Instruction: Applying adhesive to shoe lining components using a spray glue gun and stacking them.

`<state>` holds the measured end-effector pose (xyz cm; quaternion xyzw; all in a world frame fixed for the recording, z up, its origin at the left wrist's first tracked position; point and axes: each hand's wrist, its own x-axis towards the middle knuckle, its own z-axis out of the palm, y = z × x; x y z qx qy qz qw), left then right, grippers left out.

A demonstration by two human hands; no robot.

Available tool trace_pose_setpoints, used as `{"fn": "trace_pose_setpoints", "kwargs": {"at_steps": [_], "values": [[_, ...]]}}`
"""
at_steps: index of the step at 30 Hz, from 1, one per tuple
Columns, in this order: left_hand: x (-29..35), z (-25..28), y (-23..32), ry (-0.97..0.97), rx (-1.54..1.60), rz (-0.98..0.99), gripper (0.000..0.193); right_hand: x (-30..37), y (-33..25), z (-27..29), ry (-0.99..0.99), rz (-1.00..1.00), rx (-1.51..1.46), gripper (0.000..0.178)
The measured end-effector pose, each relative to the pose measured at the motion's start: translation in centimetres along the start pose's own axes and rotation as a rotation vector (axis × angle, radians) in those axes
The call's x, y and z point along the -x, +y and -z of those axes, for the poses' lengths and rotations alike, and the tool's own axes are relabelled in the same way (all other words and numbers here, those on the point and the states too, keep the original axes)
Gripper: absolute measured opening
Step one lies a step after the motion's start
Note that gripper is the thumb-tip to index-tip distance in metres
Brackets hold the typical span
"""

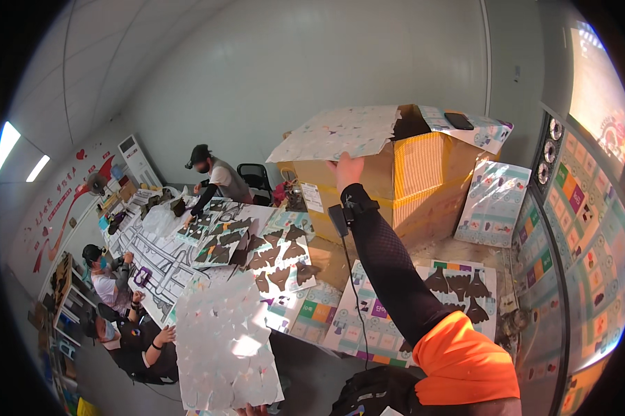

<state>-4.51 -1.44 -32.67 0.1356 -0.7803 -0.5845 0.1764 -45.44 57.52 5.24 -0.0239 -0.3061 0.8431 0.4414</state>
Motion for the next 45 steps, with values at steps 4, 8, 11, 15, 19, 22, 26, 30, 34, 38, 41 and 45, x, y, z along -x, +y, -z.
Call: {"fn": "trace_pose_setpoints", "kwargs": {"at_steps": [4, 8, 11, 15, 19, 22, 26, 30, 34, 38, 41, 45], "values": [[-0.9, -2.9, 2.6, -0.006, -0.259, -0.047, 0.044, 0.3, -2.6, -0.4, 0.068, 0.063, 0.047, 0.045], [-3.7, -6.1, 6.8, -0.052, -0.133, -0.150, 0.052, 0.1, -6.1, -1.2, -0.117, 0.047, 0.000, 0.043], [-6.5, -12.0, 15.0, -0.050, 0.846, 0.169, 0.046, -0.8, -10.3, -2.0, -0.190, 0.047, -0.013, 0.038], [-10.1, -18.6, 23.3, -0.335, 1.056, 0.064, 0.048, -1.1, -18.0, -4.4, -0.284, 0.048, -0.030, 0.030], [-13.9, -26.1, 29.4, -0.476, 1.191, 0.095, 0.030, -2.1, -23.3, -5.4, -0.352, -0.033, -0.056, 0.029], [-16.7, -33.2, 34.0, -0.705, 1.332, -0.014, 0.026, -2.3, -25.6, -5.7, -0.413, -0.032, -0.090, 0.029], [-19.2, -44.2, 40.4, -0.869, 1.346, -0.075, 0.033, -2.3, -26.2, -5.3, -0.436, 0.017, -0.067, 0.026], [-17.8, -52.3, 48.7, -0.835, 1.385, 0.064, 0.050, -2.5, -24.7, -4.2, -0.370, -0.005, -0.058, 0.021], [-17.8, -59.6, 51.3, -0.841, 1.338, 0.148, 0.058, -3.9, -21.6, -2.6, -0.289, -0.025, -0.058, 0.021], [-16.1, -64.1, 52.5, -0.857, 1.380, 0.245, 0.058, -4.6, -18.7, -1.0, -0.247, -0.020, -0.070, 0.028], [-16.7, -63.2, 52.2, -0.921, 1.308, 0.224, 0.047, -4.7, -17.3, -0.9, -0.279, -0.087, -0.101, 0.040], [-15.9, -59.2, 48.9, -0.991, 1.130, 0.364, 0.042, -5.7, -15.7, 0.3, -0.217, -0.039, -0.036, 0.042]]}}
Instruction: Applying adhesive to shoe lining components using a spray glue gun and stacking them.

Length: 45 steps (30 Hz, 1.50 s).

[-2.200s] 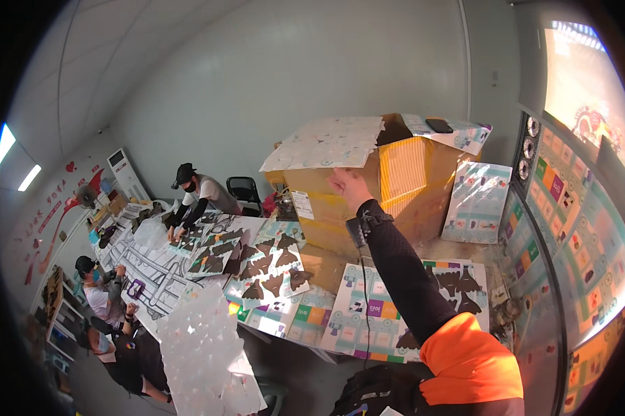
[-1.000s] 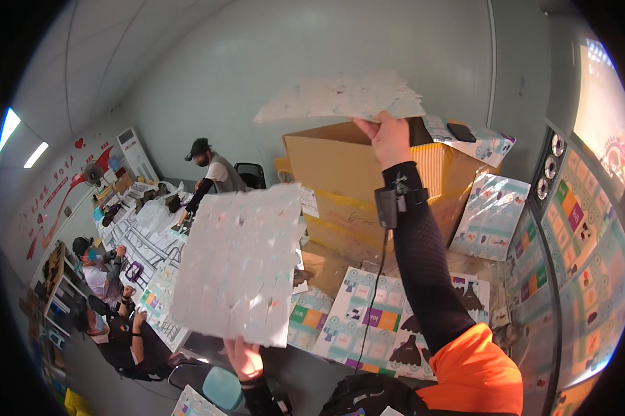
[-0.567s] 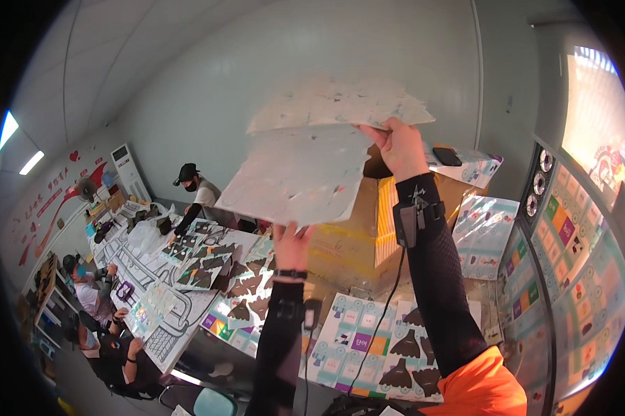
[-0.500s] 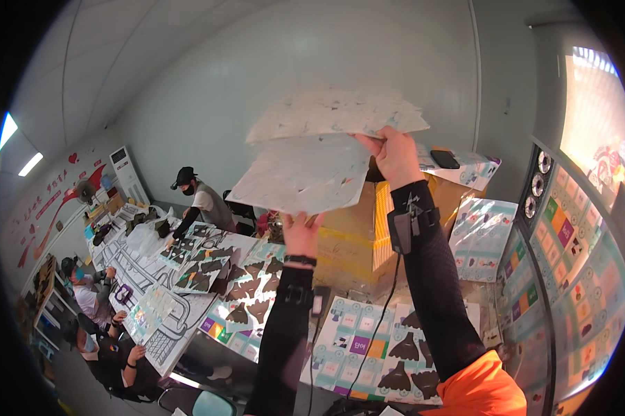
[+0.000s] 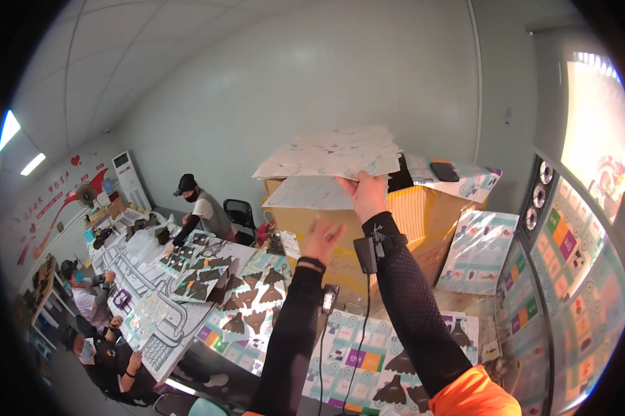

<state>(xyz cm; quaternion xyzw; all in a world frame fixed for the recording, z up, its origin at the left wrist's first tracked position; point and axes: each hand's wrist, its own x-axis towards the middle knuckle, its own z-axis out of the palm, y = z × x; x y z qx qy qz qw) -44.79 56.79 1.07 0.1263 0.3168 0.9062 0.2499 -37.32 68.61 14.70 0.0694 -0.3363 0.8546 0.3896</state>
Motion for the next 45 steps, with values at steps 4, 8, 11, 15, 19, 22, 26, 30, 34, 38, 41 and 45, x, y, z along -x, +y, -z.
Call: {"fn": "trace_pose_setpoints", "kwargs": {"at_steps": [4, 8, 11, 15, 19, 22, 26, 30, 34, 38, 41, 45], "values": [[6.8, 11.1, -0.1, -0.024, -0.234, 0.035, 0.036, -0.3, 1.4, 0.8, 0.014, -0.007, 0.034, 0.043], [16.4, 29.6, -2.4, 0.172, -0.026, 0.149, 0.025, 0.2, 2.7, 0.2, 0.005, -0.013, -0.027, 0.045], [26.0, 40.2, -7.0, 0.056, -0.834, -0.091, 0.039, -0.8, 3.4, 2.6, 0.004, -0.038, 0.001, 0.045], [39.5, 47.9, -7.6, 0.178, 0.178, 0.190, 0.035, -0.3, 3.7, 3.5, 0.021, -0.027, 0.070, 0.039], [50.0, 50.1, -6.6, 0.718, 0.252, 0.297, 0.028, 0.1, 3.2, 2.9, -0.013, -0.113, 0.055, 0.031], [54.8, 52.6, -6.9, 0.811, 0.293, 0.271, 0.027, 0.8, 2.9, 3.3, 0.076, -0.235, 0.147, 0.030], [61.6, 53.2, -6.6, 0.906, 0.313, 0.229, 0.035, 8.0, 2.8, 5.0, -0.187, -0.199, 0.466, 0.044], [62.0, 49.8, -7.4, 0.870, 0.116, 0.179, 0.043, 22.1, 1.1, 6.7, -0.102, -0.188, 0.887, 0.031], [61.3, 46.4, -7.2, 0.974, 0.075, 0.310, 0.018, 36.3, 4.0, 19.6, -0.325, -0.444, 1.184, 0.028], [68.7, 48.9, -9.1, 0.896, 0.132, 0.279, 0.028, 49.6, 8.2, 27.8, -0.533, -1.194, 1.320, 0.024], [70.9, 49.0, -9.0, 0.860, -0.309, 0.525, 0.060, 55.2, 7.9, 30.4, -0.507, -1.458, 1.268, 0.022], [72.7, 49.9, -4.7, 0.723, -0.937, 0.842, 0.090, 58.6, 7.0, 32.2, -0.699, -1.533, 1.470, 0.020]]}}
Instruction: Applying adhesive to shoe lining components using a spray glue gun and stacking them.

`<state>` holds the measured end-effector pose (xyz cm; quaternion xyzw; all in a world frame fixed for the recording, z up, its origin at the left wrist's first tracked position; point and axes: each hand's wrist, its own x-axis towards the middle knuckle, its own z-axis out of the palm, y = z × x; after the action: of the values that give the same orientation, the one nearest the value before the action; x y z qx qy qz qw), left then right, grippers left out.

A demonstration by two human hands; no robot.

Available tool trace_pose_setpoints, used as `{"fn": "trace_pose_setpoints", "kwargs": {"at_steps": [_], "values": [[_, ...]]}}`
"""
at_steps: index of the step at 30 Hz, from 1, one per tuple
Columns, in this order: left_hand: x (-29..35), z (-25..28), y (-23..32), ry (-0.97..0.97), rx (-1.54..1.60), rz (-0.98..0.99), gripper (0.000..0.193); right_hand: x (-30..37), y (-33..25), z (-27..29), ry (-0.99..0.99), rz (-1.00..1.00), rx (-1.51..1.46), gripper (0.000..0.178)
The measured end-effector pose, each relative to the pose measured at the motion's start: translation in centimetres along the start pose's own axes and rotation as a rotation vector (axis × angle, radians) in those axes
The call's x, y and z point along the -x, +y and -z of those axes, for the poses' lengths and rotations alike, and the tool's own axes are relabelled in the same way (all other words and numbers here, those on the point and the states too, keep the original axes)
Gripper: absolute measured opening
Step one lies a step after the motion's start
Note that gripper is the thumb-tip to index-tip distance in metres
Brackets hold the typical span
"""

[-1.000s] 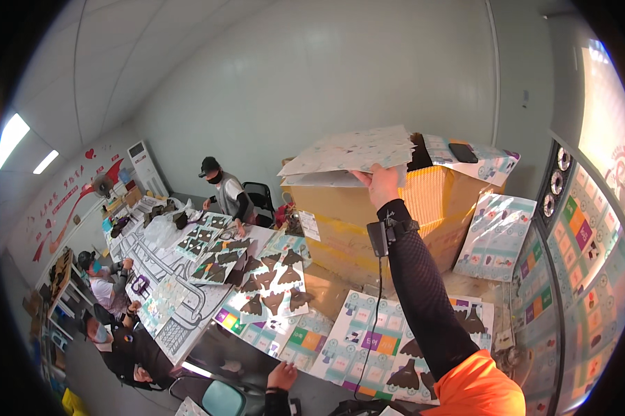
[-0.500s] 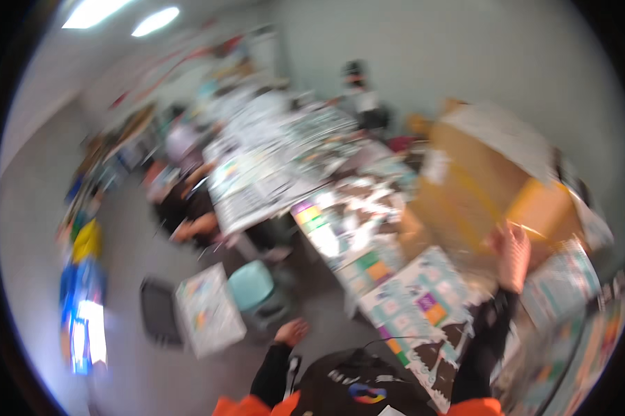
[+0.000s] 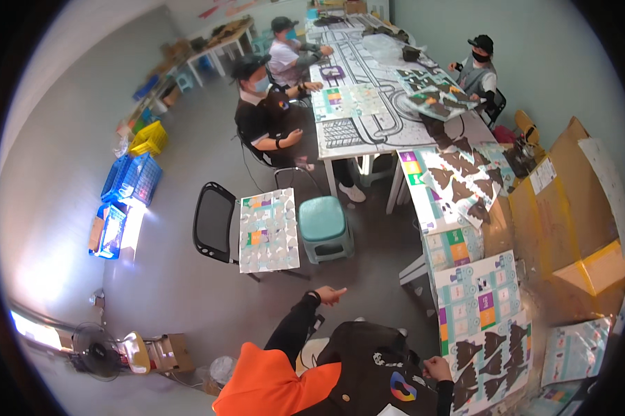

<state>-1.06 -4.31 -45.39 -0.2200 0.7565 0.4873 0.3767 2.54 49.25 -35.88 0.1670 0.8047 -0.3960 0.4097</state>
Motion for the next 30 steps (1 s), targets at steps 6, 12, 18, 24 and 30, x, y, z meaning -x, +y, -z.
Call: {"fn": "trace_pose_setpoints", "kwargs": {"at_steps": [6, 12, 18, 24, 30], "values": [[6.0, 8.8, 6.0, -0.035, 1.353, -0.765, 0.073, -0.8, 3.8, -0.1, 0.118, 0.037, 0.169, 0.020], [12.2, 13.4, 11.5, -0.151, 1.371, -1.146, 0.073, 0.2, 2.9, 0.5, 0.185, 0.062, 0.082, 0.019], [6.2, 6.2, 12.4, 0.379, -0.354, -0.305, 0.065, -0.3, 4.9, 0.4, 0.230, 0.090, 0.101, 0.022], [4.8, -2.5, 14.4, -0.006, -0.299, -0.306, 0.070, 0.9, 12.2, 0.5, 0.291, 0.101, 0.213, 0.024], [3.4, -2.7, 15.3, 0.727, -0.368, -0.510, 0.082, 4.2, 15.4, 1.7, 0.226, 0.077, 0.196, 0.022]]}}
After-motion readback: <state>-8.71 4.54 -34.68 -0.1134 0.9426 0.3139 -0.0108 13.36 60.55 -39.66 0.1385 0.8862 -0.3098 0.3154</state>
